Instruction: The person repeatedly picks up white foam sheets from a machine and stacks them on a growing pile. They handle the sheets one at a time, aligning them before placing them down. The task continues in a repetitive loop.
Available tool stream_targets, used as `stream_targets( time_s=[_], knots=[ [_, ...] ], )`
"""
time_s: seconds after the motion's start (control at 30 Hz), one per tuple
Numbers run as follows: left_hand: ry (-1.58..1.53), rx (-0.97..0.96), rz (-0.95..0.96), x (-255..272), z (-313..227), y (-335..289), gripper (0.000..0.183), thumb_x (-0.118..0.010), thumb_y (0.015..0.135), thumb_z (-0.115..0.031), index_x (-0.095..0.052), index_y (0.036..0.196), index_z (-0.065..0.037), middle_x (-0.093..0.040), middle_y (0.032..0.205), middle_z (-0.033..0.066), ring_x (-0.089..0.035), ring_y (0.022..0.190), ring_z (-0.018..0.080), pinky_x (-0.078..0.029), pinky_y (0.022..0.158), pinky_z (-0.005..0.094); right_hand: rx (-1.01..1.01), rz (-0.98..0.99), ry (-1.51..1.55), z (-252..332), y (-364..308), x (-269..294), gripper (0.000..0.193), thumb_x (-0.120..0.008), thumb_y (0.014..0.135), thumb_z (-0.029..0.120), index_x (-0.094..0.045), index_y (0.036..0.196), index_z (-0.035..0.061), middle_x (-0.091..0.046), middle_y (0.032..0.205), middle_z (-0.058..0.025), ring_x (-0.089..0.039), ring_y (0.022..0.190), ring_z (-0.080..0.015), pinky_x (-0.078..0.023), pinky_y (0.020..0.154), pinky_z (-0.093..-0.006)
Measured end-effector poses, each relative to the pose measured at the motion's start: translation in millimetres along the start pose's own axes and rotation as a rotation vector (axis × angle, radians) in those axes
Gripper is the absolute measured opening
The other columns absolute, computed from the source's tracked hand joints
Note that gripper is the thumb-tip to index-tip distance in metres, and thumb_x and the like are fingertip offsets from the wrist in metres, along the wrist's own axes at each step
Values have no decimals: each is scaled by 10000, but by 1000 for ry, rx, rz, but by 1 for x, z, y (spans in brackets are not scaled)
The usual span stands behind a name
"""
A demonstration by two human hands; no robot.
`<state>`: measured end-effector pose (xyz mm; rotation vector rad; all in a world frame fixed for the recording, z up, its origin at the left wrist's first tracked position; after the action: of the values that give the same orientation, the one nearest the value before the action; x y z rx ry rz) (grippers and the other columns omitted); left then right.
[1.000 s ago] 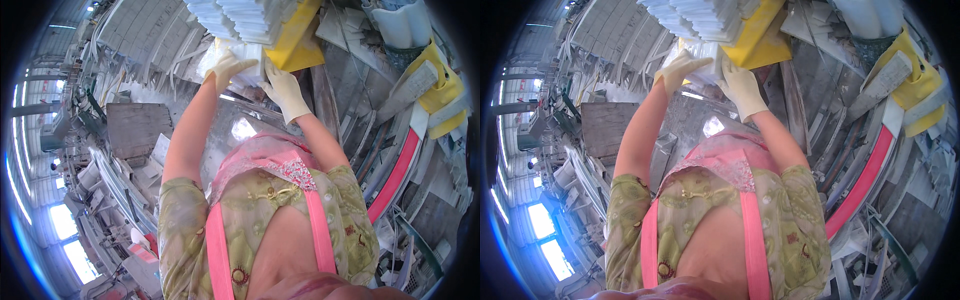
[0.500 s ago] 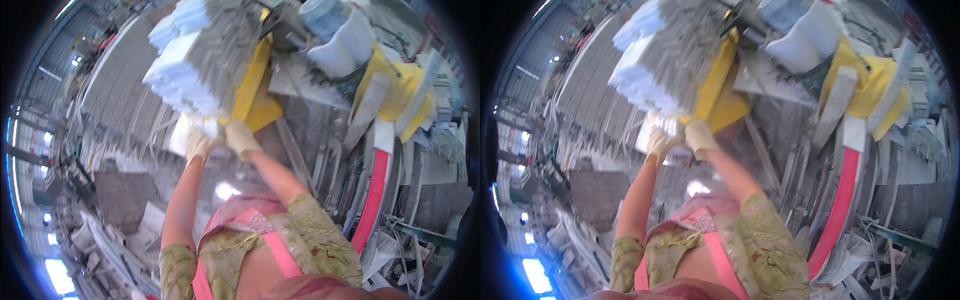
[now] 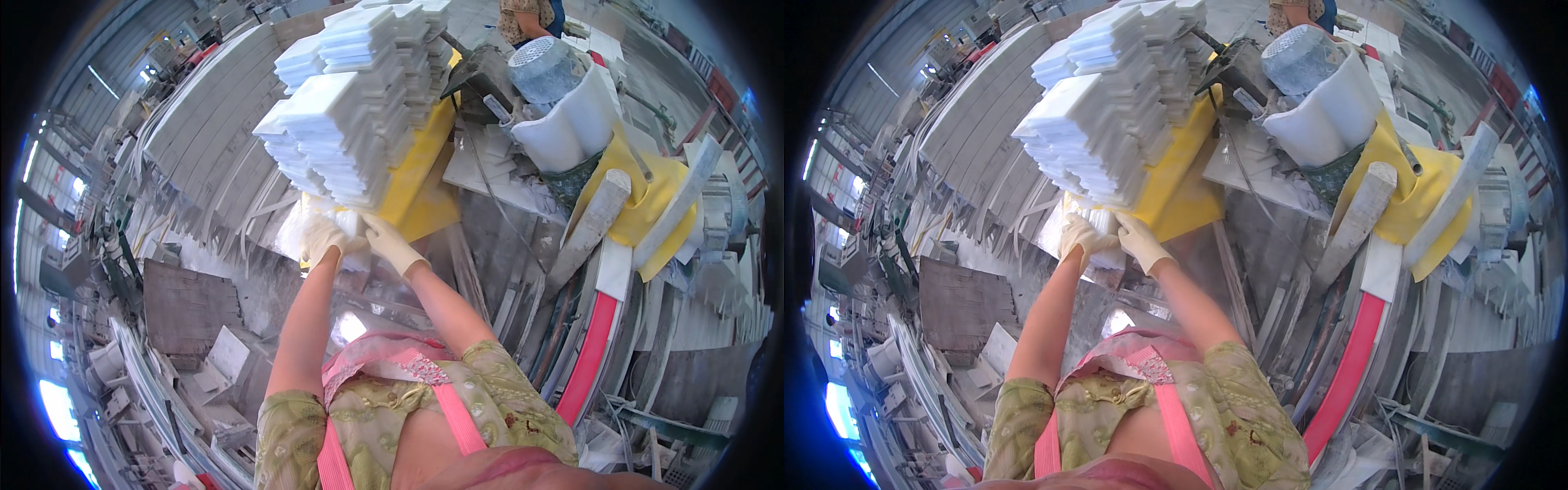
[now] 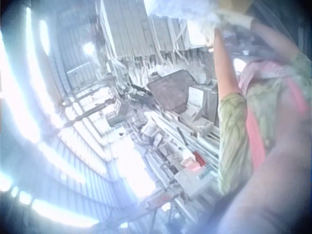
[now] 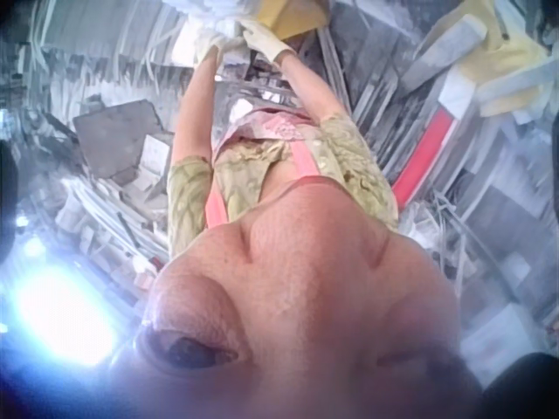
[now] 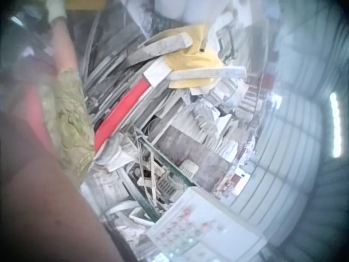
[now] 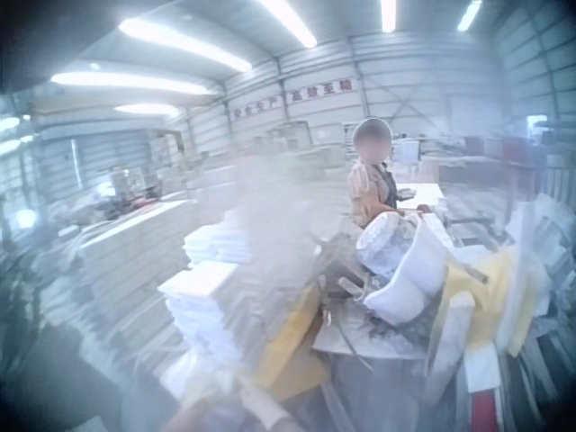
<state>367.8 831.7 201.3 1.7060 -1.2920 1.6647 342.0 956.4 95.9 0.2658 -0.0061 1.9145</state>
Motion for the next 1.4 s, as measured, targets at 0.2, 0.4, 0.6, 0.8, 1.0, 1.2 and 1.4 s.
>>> stream_targets(
  time_s=[0.2,0.4,0.6,0.8,1.0,1.2,1.4],
  knots=[
    [-28,-60,-70,0,-1,-2,1247,-890,551,-508,-293,1478,76,-603,1297,291,-600,1220,396,-510,992,422,58,-105,-92,-19,7,-6,466,-548,951,147,-550,1396,7,-590,1391,-212,-552,1309,-338,-423,1098,-374],
    [-108,-125,-101,-2,17,4,1082,-898,570,-444,-403,1391,56,-631,1262,274,-616,1185,396,-517,975,424,-10,-193,272,-34,-21,-5,507,-629,986,211,-517,1415,-34,-568,1435,-203,-549,1335,-274,-437,1098,-357],
    [-452,-319,86,5,54,34,890,-894,612,-331,-496,1307,58,-680,1161,254,-689,1048,357,-549,888,413,-102,-273,290,-28,-39,-9,509,-639,994,189,-499,1410,-70,-590,1387,-189,-560,1303,-231,-460,1070,-330],
    [-811,-544,176,12,80,47,879,-886,631,-285,-484,1323,77,-675,1156,234,-691,1018,321,-553,841,393,-190,-335,548,-25,-41,-35,459,-528,1061,224,-483,1439,-30,-552,1395,-122,-587,1232,-201,-514,1003,-362],
    [-879,-495,342,10,93,60,846,-877,650,-278,-491,1313,77,-659,1151,220,-673,1023,301,-548,838,383,-208,-294,602,-18,-29,-77,527,-435,1091,358,-420,1495,19,-530,1427,-100,-549,1271,-203,-458,1068,-378],
    [-833,-501,383,-4,93,80,830,-880,664,-276,-491,1311,68,-657,1169,229,-669,1049,316,-543,866,400,-187,-244,718,-10,-34,-92,675,-452,1068,492,-326,1556,43,-467,1514,-104,-494,1355,-240,-421,1123,-423],
    [-802,-551,323,-12,94,85,842,-884,648,-302,-491,1307,47,-647,1209,268,-654,1110,377,-523,918,434,-176,-270,636,-24,-32,-87,700,-463,1056,514,-321,1561,50,-454,1532,-106,-477,1379,-255,-413,1139,-447]
  ],
)
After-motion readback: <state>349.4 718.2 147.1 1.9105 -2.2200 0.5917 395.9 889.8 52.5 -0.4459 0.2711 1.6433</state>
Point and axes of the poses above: each hand's wrist, its own y-axis towards the middle knuckle, its own x-axis out of the back of the hand, z = x × y, the point moved 4 cm from there along y, towards the middle knuckle
